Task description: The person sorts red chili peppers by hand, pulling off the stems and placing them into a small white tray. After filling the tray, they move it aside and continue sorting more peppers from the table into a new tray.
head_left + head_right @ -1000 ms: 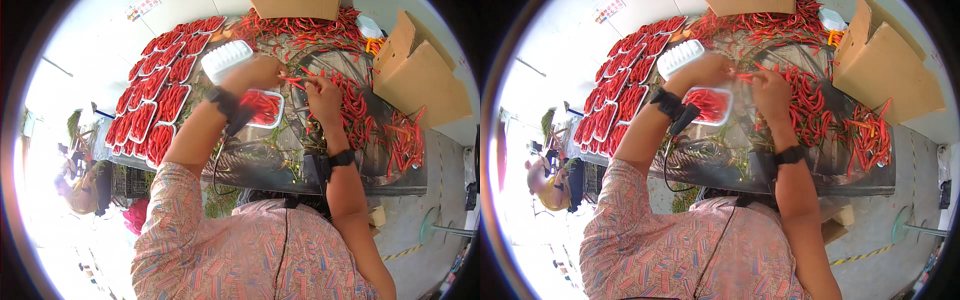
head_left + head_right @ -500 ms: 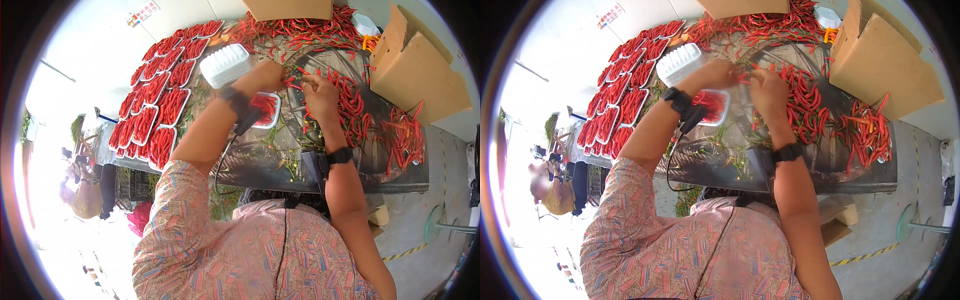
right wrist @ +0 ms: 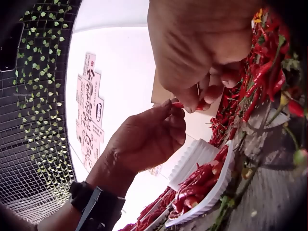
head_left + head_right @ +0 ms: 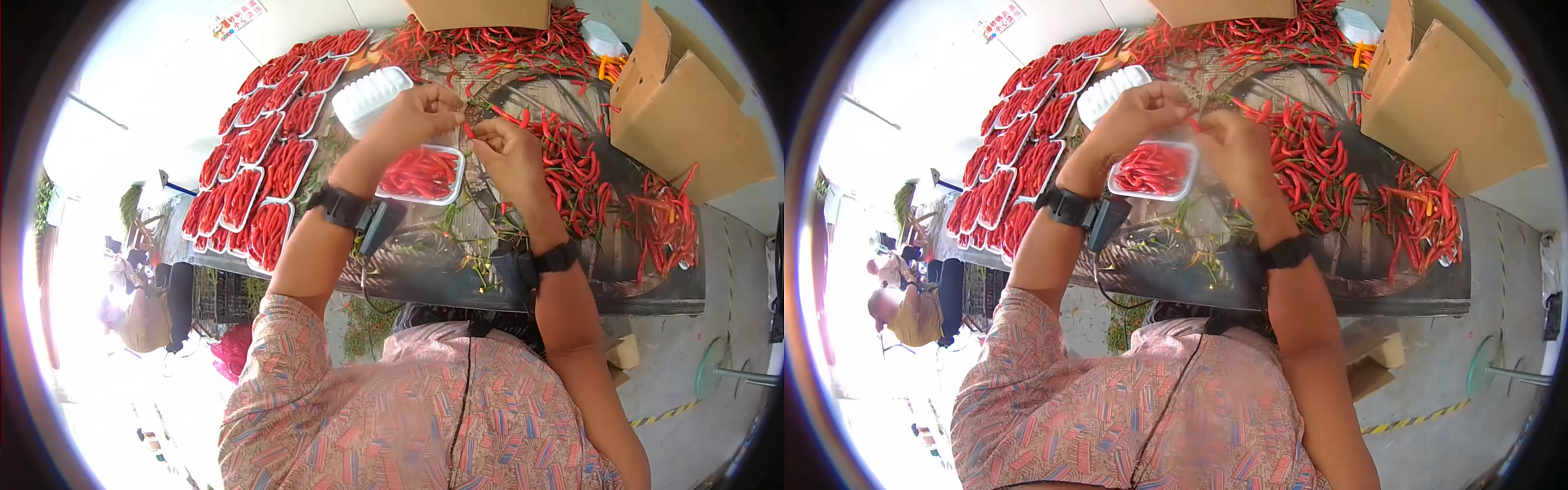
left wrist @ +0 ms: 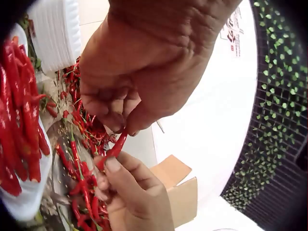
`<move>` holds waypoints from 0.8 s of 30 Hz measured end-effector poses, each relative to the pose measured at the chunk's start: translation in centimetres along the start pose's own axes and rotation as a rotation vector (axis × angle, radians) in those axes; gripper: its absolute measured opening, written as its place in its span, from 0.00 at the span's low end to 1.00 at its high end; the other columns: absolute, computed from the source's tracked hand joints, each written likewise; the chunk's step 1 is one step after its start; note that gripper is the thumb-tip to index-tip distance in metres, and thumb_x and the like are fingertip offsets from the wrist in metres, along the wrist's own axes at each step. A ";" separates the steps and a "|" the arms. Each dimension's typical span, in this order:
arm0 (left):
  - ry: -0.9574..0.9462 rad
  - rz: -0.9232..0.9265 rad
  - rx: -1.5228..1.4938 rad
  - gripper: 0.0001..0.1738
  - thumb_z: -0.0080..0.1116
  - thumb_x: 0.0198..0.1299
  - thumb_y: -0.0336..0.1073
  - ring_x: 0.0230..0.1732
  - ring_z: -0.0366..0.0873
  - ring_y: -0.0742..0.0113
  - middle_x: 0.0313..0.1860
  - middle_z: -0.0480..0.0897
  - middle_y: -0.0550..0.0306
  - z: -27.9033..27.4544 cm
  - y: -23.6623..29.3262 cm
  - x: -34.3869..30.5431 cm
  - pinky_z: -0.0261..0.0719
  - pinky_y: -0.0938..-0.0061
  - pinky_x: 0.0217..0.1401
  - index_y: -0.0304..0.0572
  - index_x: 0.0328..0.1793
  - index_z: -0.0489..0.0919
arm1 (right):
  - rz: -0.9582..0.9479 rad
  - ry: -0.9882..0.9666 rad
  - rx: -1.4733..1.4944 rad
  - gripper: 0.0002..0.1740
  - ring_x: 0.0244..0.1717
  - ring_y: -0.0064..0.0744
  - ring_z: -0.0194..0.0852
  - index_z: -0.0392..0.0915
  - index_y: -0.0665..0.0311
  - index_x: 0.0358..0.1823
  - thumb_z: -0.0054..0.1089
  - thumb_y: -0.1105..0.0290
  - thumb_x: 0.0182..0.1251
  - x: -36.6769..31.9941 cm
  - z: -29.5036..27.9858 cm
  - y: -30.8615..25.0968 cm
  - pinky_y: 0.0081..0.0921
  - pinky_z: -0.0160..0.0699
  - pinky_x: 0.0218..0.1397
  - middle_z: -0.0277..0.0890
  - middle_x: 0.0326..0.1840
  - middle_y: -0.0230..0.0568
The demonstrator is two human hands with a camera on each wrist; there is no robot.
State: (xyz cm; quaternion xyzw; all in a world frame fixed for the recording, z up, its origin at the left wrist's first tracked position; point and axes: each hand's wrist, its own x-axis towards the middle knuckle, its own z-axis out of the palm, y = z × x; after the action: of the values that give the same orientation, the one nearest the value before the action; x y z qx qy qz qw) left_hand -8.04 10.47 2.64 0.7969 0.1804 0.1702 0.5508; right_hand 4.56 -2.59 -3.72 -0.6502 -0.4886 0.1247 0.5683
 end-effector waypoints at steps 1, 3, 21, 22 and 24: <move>0.014 -0.008 -0.018 0.07 0.60 0.62 0.31 0.37 0.79 0.79 0.37 0.84 0.61 0.2 0.1 -0.3 0.78 0.81 0.40 0.35 0.44 0.80 | 0.023 0.014 0.046 0.11 0.34 0.20 0.82 0.80 0.72 0.44 0.65 0.76 0.60 -0.2 0.0 -1.1 0.19 0.80 0.38 0.84 0.33 0.40; 0.032 -0.018 -0.038 0.09 0.61 0.61 0.31 0.37 0.79 0.79 0.38 0.84 0.59 0.6 0.0 -0.9 0.78 0.82 0.41 0.34 0.45 0.80 | 0.045 0.023 0.092 0.10 0.33 0.19 0.81 0.79 0.73 0.43 0.65 0.77 0.60 -0.4 0.3 -1.5 0.19 0.80 0.38 0.84 0.33 0.39; 0.017 0.095 0.727 0.06 0.62 0.55 0.28 0.35 0.80 0.66 0.33 0.83 0.53 -4.1 -2.0 -4.9 0.78 0.73 0.41 0.36 0.39 0.84 | -0.001 0.063 -0.032 0.12 0.36 0.42 0.85 0.82 0.67 0.38 0.65 0.67 0.57 -0.4 0.5 -0.3 0.32 0.82 0.42 0.84 0.35 0.49; 0.006 0.080 0.733 0.05 0.63 0.55 0.27 0.35 0.80 0.67 0.33 0.83 0.54 -4.0 -2.1 -4.9 0.78 0.73 0.41 0.36 0.38 0.84 | -0.035 0.061 -0.060 0.10 0.33 0.30 0.83 0.82 0.68 0.39 0.65 0.70 0.59 -0.3 0.5 -0.1 0.26 0.80 0.38 0.84 0.32 0.43; 0.003 0.083 0.730 0.05 0.62 0.55 0.27 0.35 0.80 0.67 0.32 0.82 0.54 -4.0 -2.4 -5.0 0.77 0.73 0.40 0.36 0.37 0.83 | -0.069 0.059 -0.089 0.09 0.30 0.18 0.81 0.82 0.68 0.41 0.64 0.72 0.62 -0.3 0.4 0.2 0.19 0.78 0.34 0.84 0.29 0.38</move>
State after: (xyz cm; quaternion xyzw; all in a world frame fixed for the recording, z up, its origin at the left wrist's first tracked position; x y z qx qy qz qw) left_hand -14.52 12.12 1.40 0.9473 0.1975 0.1180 0.2227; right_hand 4.24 -2.58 -4.16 -0.6611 -0.4988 0.0642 0.5568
